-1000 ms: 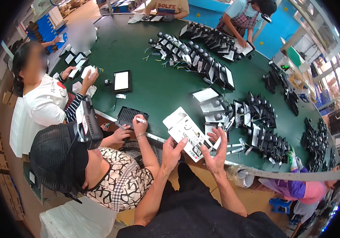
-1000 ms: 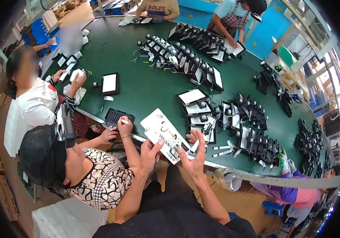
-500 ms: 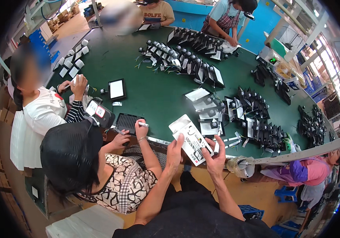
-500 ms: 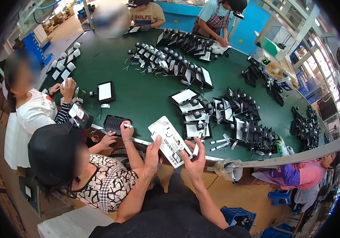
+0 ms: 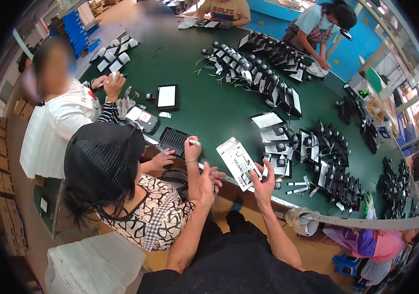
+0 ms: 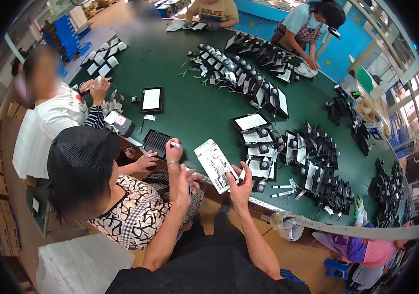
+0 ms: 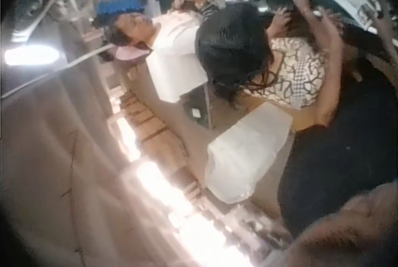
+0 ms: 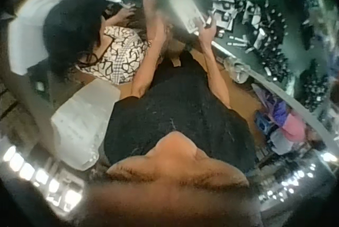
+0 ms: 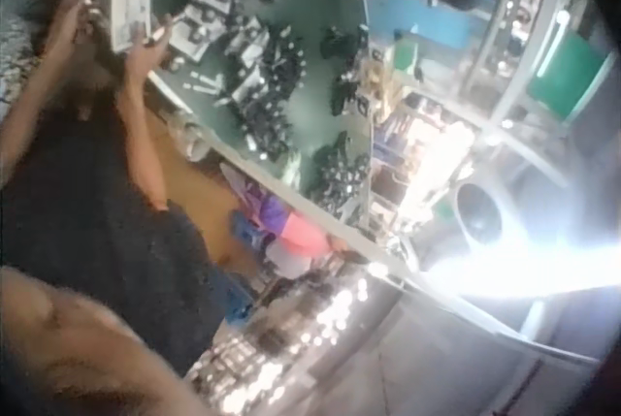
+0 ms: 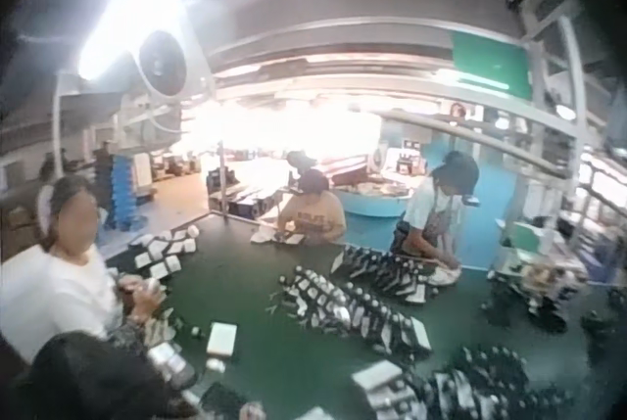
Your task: The person picks up an LED floodlight, marks its back casing with a marker pen, and handles a foam tray on the assembly line.
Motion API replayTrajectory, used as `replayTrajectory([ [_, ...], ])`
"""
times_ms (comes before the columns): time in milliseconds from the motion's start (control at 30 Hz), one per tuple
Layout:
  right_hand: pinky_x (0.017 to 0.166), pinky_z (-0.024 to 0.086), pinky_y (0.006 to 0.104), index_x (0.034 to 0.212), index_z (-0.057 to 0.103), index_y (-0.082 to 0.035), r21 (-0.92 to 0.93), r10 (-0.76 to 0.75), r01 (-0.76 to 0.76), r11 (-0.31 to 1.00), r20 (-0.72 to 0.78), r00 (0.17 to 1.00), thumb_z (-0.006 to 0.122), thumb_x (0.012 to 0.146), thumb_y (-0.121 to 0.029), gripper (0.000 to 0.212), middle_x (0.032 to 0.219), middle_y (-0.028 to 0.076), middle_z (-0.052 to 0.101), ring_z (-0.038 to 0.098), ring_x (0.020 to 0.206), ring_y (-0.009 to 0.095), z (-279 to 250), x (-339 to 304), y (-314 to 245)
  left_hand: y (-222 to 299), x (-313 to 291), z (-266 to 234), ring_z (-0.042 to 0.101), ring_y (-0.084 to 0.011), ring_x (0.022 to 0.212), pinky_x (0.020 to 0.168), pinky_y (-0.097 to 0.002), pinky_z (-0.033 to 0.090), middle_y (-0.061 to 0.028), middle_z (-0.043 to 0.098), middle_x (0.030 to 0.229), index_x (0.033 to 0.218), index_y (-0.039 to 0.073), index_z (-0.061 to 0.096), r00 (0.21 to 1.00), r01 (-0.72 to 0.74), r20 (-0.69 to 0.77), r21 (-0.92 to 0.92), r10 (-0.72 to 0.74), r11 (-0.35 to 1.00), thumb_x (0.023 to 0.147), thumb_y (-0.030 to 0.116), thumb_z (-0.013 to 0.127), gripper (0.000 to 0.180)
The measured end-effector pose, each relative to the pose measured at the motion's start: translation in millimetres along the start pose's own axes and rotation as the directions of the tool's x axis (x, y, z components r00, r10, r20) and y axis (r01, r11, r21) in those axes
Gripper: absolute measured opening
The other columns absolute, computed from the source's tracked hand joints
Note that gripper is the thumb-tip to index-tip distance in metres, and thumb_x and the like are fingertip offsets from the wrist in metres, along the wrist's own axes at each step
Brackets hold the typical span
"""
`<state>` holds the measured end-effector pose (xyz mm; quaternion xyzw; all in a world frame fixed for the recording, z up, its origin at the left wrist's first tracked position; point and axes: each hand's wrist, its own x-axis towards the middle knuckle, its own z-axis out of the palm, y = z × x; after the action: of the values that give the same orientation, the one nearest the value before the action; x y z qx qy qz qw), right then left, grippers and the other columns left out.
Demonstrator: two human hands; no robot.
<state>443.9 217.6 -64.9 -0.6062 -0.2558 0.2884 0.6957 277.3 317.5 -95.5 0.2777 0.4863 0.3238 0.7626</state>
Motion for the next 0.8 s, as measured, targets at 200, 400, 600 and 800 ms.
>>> replayTrajectory([
  [200, 0.088, 0.054, 0.0300, 0.145, 0.041, -0.003, -0.052, 0.044, -0.041, 0.998, 0.057, 0.997, 0.073, 0.089, -0.005, 0.064, 0.124, 0.019, 0.063, 0.064, 0.104, 0.018, -1, 9, -9, -5, 2, -10, 0.056, -0.0134, 0.055, 0.038, -0.0234, 0.034, -0.0161, 0.068, 0.096, 0.125, -0.005, 0.053, 0.992, -0.026, -0.123, -0.258, -0.006, 0.966, 0.100, 0.058, 0.047, 0.067],
  [400, 0.085, 0.055, 0.0277, 0.144, 0.041, -0.002, -0.079, 0.004, 0.005, 0.997, 0.112, 0.994, 0.073, 0.089, -0.005, 0.064, 0.124, 0.018, 0.064, 0.065, 0.102, 0.017, 12, 20, -1, 22, 24, 38, 0.060, -0.0084, 0.067, 0.038, -0.0194, 0.034, -0.0091, 0.069, 0.101, 0.119, -0.003, 0.063, 0.980, -0.163, -0.093, 0.128, 0.176, 0.978, 0.096, 0.058, 0.056, 0.065],
  [600, 0.079, 0.056, 0.0258, 0.144, 0.040, -0.003, -0.136, 0.014, 0.012, 0.991, 0.186, 0.983, 0.074, 0.088, -0.005, 0.065, 0.124, 0.016, 0.064, 0.066, 0.098, 0.015, 21, 36, 13, 16, 42, 32, 0.067, -0.0099, 0.077, 0.038, -0.0193, 0.032, -0.0011, 0.070, 0.083, 0.115, 0.003, 0.067, 0.999, -0.047, -0.010, -0.117, 0.046, 0.992, 0.094, 0.058, 0.058, 0.059],
  [800, 0.077, 0.056, 0.0247, 0.144, 0.040, -0.005, -0.126, 0.019, 0.011, 0.992, 0.231, 0.973, 0.074, 0.088, -0.004, 0.066, 0.123, 0.015, 0.063, 0.065, 0.095, 0.014, 25, 34, 23, 11, 47, 53, 0.067, -0.0115, 0.081, 0.066, -0.0260, 0.052, -0.0036, 0.072, 0.093, 0.108, 0.002, 0.069, 0.977, -0.211, -0.058, -0.123, 0.205, 0.970, 0.087, 0.025, 0.080, 0.033],
])
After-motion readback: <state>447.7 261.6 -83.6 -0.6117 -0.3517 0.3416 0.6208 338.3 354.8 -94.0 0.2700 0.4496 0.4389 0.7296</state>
